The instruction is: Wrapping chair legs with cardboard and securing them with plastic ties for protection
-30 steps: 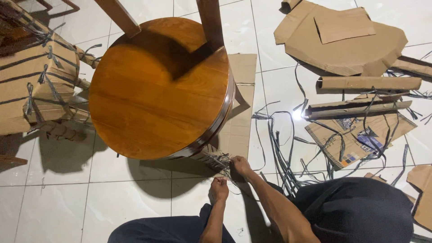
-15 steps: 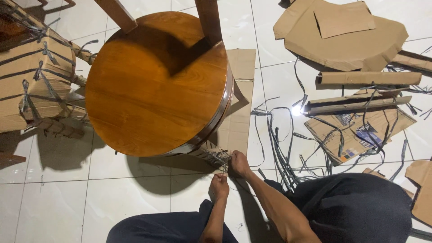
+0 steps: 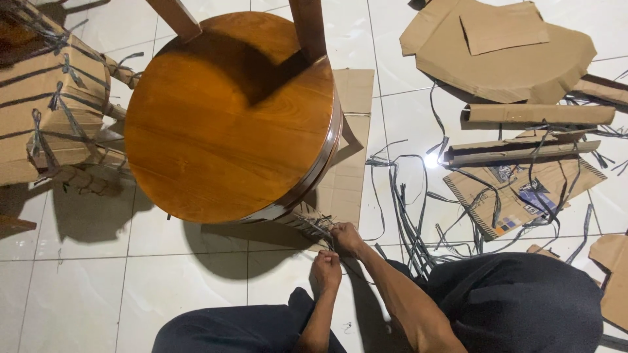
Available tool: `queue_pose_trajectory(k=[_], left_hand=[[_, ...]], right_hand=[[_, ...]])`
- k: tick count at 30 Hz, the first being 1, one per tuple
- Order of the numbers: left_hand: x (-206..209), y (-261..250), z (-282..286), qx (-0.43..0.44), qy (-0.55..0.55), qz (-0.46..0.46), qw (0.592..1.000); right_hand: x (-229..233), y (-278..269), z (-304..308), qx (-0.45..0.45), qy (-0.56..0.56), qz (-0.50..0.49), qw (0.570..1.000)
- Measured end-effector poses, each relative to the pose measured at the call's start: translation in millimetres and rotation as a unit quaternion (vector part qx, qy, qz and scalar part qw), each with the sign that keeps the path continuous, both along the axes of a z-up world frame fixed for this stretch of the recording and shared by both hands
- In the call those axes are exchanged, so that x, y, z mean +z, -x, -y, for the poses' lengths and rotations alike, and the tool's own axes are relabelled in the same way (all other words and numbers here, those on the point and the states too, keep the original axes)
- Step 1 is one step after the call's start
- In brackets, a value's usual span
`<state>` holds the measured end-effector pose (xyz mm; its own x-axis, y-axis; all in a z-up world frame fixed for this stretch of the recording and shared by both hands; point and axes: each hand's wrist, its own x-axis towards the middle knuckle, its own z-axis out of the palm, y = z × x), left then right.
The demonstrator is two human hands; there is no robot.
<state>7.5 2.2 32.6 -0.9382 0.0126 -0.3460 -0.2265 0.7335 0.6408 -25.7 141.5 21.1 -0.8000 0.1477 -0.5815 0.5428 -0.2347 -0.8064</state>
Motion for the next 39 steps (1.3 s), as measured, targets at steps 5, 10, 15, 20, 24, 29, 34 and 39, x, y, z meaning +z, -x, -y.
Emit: queue_pose_trajectory(k=[5,10,15,20,24,29,34,39], left_hand=[[23,32,-6,0.015,0.105,0.117,0.987],[-20,45,-7,0.217,-0.166,0.201,0.941],[-71,66,-12,0.325,-0.217,0.293,0.873],[-2,59,-24,0.365,-0.327,0.324,0.809],[-27,55,-31,0.394,-0.350,0.326,0.785],[-20,52,-36,0.395,-0.343,0.285,0.803],[-10,43,-20,0.238,-0.175,0.142,0.945],[15,42,-18,0.165,-0.045,0.039,0.985]], right_hand=[[8,-5,5,-0.019,-0.056,0.070,0.996],[-40,-5,6,0.058,-0.060,0.118,0.989],[-18,-4,-5,0.063,-0.074,0.087,0.991],[-7,-4,-15,0.081,-0.112,0.089,0.986],[-15,-1,-20,0.092,-0.114,0.075,0.986],[-2,2,-32,0.110,-0.124,0.062,0.984],[20,11,-43,0.107,-0.172,0.026,0.979],[24,20,-32,0.053,-0.165,0.044,0.984]])
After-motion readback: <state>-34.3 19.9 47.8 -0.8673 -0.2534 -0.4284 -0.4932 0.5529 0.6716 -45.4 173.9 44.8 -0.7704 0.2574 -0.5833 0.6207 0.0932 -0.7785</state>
